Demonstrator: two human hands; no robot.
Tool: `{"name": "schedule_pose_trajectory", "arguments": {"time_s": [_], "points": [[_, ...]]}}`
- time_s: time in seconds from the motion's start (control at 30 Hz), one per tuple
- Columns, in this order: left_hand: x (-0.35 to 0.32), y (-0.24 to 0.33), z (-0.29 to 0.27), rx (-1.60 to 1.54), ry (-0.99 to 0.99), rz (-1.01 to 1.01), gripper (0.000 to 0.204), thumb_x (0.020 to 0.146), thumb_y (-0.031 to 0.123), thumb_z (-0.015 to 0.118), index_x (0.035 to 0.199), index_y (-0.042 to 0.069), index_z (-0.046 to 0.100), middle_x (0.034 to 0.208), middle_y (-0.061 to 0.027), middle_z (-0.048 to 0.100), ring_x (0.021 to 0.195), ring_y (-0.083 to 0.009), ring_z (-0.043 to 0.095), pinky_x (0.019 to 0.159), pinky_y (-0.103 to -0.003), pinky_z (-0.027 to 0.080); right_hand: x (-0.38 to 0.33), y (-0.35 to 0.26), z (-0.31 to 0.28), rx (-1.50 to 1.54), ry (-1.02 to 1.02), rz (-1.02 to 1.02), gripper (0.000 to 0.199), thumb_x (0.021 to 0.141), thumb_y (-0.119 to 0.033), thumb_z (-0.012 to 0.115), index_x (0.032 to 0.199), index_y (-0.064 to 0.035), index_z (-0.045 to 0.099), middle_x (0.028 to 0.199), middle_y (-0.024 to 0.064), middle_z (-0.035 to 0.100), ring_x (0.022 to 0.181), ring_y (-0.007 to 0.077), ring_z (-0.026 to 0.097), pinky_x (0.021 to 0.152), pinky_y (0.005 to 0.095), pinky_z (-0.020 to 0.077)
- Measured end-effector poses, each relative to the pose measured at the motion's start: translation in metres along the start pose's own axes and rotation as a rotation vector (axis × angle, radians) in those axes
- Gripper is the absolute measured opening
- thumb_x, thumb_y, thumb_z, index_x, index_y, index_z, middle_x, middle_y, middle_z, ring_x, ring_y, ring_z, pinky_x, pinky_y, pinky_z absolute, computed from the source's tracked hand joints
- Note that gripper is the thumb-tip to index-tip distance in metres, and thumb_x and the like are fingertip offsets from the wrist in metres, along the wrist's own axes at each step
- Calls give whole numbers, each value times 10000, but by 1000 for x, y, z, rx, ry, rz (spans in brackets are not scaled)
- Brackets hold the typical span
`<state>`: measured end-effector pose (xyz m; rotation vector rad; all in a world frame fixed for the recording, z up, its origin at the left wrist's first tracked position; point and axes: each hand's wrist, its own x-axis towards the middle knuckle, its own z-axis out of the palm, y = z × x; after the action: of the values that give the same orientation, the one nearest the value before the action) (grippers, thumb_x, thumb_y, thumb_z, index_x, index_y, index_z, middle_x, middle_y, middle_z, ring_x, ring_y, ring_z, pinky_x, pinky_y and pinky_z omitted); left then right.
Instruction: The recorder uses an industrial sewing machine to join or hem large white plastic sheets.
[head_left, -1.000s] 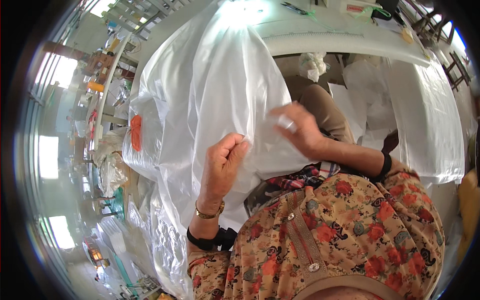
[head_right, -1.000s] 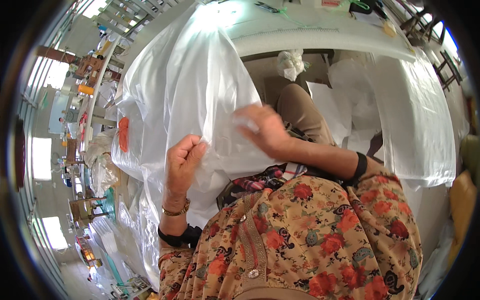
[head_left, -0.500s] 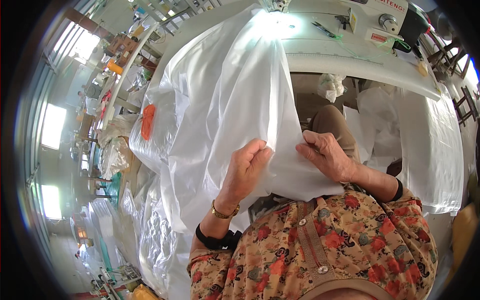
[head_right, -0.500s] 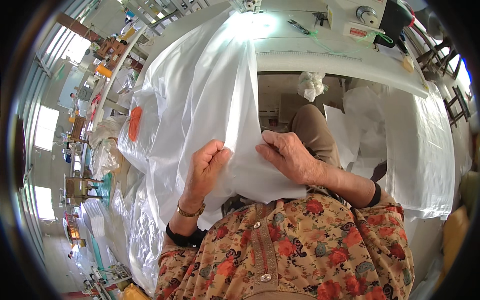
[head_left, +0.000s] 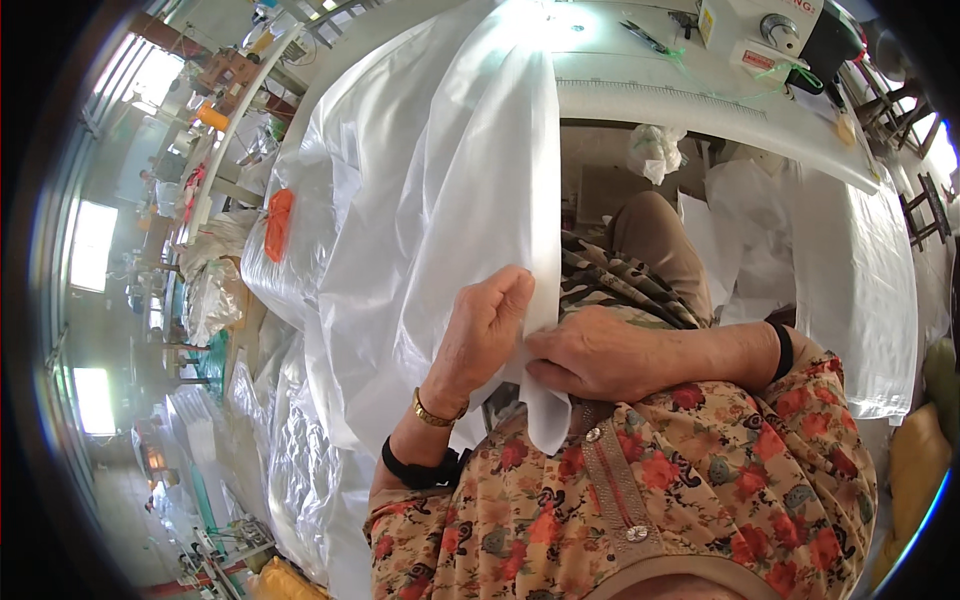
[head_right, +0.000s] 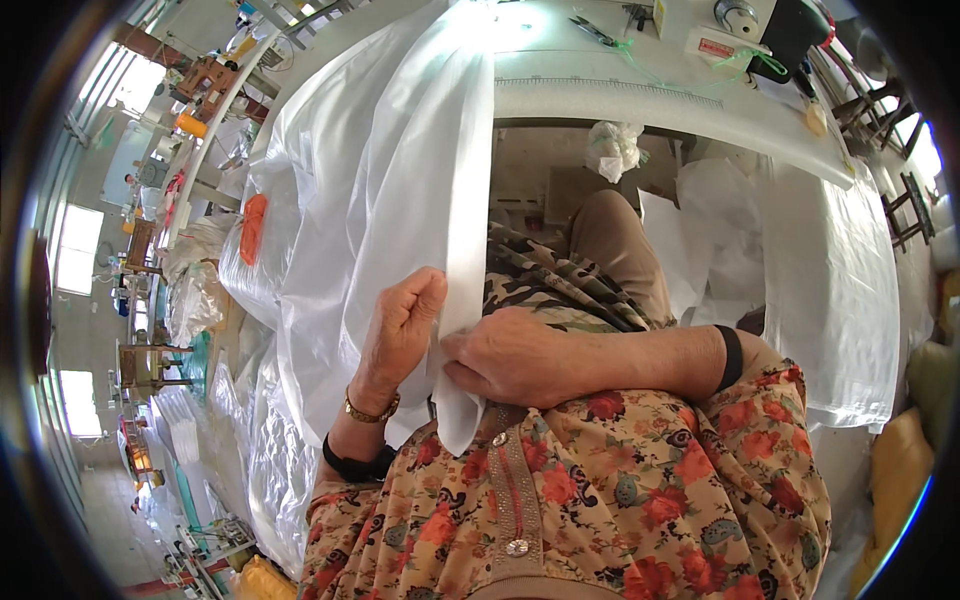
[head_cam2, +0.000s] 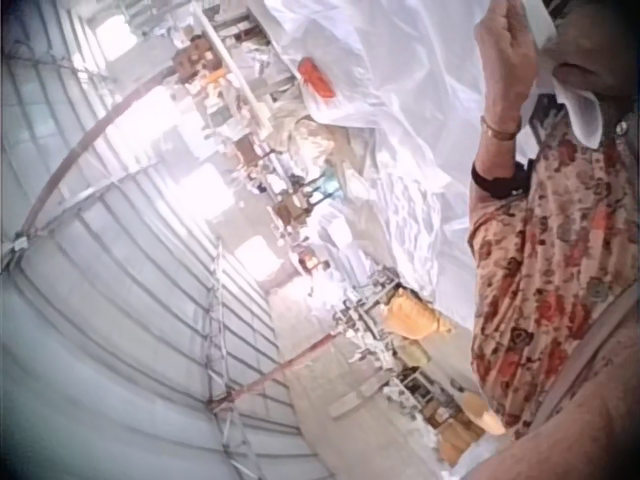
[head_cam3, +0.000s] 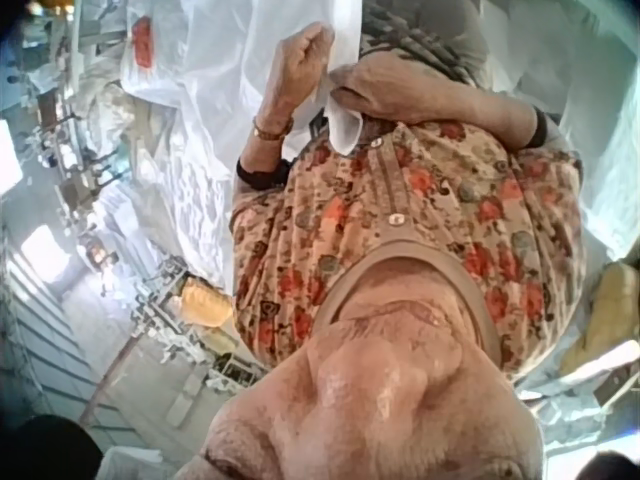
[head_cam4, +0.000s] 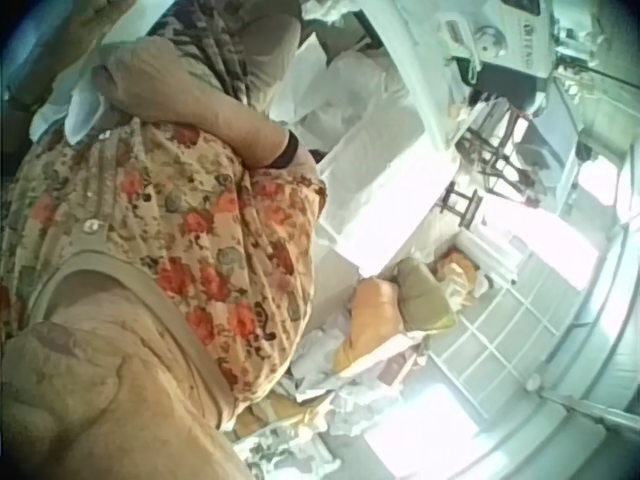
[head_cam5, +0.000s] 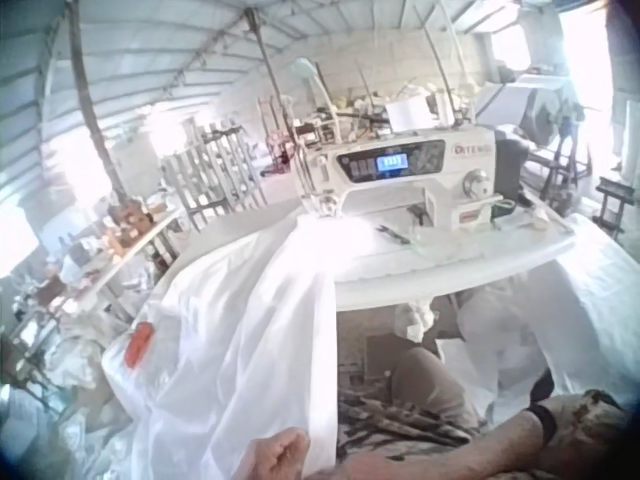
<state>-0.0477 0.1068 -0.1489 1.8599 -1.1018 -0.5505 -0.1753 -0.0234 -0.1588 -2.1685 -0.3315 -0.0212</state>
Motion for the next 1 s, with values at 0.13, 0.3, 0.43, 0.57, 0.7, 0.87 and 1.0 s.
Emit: {"name": "schedule_pose_trajectory", "arguments": {"time_s": [0.13,0.3,0.43,0.57,0.7,0.87,1.0], "points": [[-2,-5,-6,-55,-32,-77,204,945,97,566,789,-12,493,576,4,344,572,-53,293,469,-258,268,9,7,2,-89,-50,-36,277,910,-260,534,799,-7,551,666,191,600,637,407,604,610,474,482],[-2,7,-39,105,84,-72,194,909,44,593,762,-18,482,576,-8,339,569,-43,284,461,-252,252,24,79,-16,581,663,119,229,967,-225,553,847,-30,543,733,17,613,722,105,595,647,278,481],[11,39,-77,422,171,125,78,883,23,594,828,-23,563,561,-132,442,446,-204,415,461,-328,356,105,135,-20,708,1042,428,336,907,-260,603,1020,44,514,896,111,602,824,181,591,743,310,492],[28,88,-81,605,2,210,14,837,-8,574,848,-16,575,588,-158,516,488,-300,529,487,-390,413,196,89,-25,73,545,139,481,850,-209,627,1269,4,530,1179,194,590,1107,308,570,992,408,429],[22,91,-70,893,-275,444,83,725,-29,532,788,17,506,604,-146,571,567,-335,606,525,-421,461,179,92,-11,74,511,147,447,860,-207,613,1246,8,547,1157,204,605,1099,299,582,986,403,434],[14,23,-26,731,-420,321,113,723,-32,542,816,7,492,626,-168,591,631,-353,645,535,-421,490,103,127,-5,22,431,204,408,873,-205,596,1217,13,568,1130,216,625,1090,288,597,978,398,441],[10,4,-20,653,-356,309,111,739,-28,536,824,8,473,678,-176,612,652,-378,636,541,-419,487,105,151,-43,-38,490,343,324,872,-196,569,1114,14,614,1014,229,650,984,320,634,865,404,485]]}}
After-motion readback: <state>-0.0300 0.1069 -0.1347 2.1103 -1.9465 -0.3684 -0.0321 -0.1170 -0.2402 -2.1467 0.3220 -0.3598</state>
